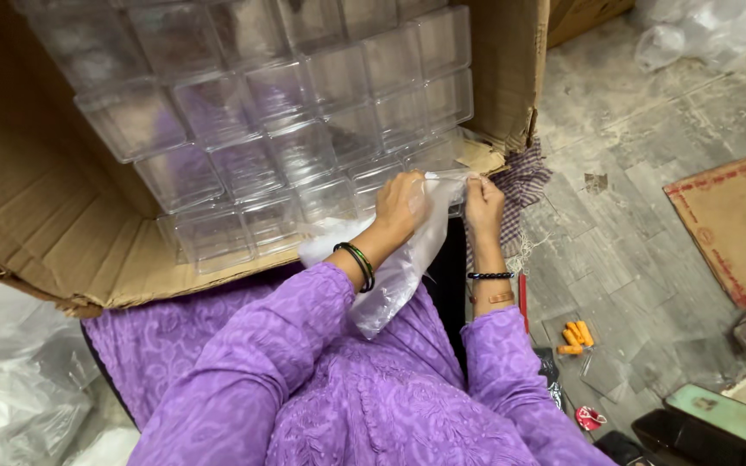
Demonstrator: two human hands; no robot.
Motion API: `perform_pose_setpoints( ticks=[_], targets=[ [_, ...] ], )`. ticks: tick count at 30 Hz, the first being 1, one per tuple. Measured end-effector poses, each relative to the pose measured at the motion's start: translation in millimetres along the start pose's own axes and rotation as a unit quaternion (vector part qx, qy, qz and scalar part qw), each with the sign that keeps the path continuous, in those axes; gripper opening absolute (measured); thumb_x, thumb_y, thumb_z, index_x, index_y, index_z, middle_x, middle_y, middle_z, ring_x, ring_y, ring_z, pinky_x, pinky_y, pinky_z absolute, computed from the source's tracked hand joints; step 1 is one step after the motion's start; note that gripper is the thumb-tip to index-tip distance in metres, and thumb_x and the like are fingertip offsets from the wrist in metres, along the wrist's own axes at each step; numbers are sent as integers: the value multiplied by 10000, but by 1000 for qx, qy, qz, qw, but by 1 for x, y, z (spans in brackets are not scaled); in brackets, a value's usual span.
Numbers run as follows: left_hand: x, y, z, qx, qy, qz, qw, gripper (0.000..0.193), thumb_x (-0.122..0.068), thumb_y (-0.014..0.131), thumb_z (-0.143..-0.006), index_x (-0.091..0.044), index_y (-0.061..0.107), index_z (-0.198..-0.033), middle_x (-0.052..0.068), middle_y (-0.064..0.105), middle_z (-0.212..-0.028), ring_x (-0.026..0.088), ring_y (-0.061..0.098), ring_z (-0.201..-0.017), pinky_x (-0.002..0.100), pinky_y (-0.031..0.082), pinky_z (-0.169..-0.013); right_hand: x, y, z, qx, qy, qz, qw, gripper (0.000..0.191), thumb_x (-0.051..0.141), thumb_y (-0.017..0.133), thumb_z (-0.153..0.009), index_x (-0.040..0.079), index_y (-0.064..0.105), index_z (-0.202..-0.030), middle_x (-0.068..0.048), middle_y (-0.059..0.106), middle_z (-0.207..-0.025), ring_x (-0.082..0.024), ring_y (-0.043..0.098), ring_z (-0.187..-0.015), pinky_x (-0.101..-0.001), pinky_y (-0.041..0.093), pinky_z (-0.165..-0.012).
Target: The person sits on the floor in front of a cardboard box of clear plastic containers. They take plastic bags one at a time, open them, insert a plastic box into each bag, and place the bagged box aside, repeating this packing cycle throughout the episode.
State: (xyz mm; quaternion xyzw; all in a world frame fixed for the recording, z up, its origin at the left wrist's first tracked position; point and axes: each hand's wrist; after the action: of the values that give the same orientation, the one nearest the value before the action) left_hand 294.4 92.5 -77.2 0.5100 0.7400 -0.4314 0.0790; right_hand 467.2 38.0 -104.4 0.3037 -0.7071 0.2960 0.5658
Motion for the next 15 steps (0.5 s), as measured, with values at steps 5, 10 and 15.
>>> perform_pose_setpoints(
  ticks=[5,10,15],
  targets=[
    [-23,-29,-2,99,-55,92,989,201,-190,681,-902,-41,595,-1006,224,688,-814,444,679,-791,532,511,-688,-4,-23,21,-46,-1,-183,982,232,218,593,-1080,63,656,-919,23,651,-808,-50,557,-689,-224,467,-623],
    [-22,-3,31,128,-272,354,885,345,-283,670,-994,-19,617,-1209,127,630,-752,288,604,-630,423,463,-593,-5,-48,76,-83,35,-222,971,250,227,637,-1090,132,561,-871,61,532,-688,-21,450,-540,-196,364,-474],
    [36,17,88,153,-62,309,937,459,-265,701,-929,4,614,-1291,136,613,-984,271,542,-824,379,422,-692,-25,-69,118,-48,94,-288,952,213,203,616,-1068,149,543,-875,40,622,-765,-37,505,-583,-201,359,-474]
  ],
)
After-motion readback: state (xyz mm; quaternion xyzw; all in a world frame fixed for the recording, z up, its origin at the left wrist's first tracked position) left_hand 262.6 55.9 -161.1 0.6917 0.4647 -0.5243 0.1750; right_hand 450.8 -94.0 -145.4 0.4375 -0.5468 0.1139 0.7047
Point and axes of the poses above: each hand's wrist, its own z-axis away from the middle knuckle, its own y-axis out of the palm, x = y × z
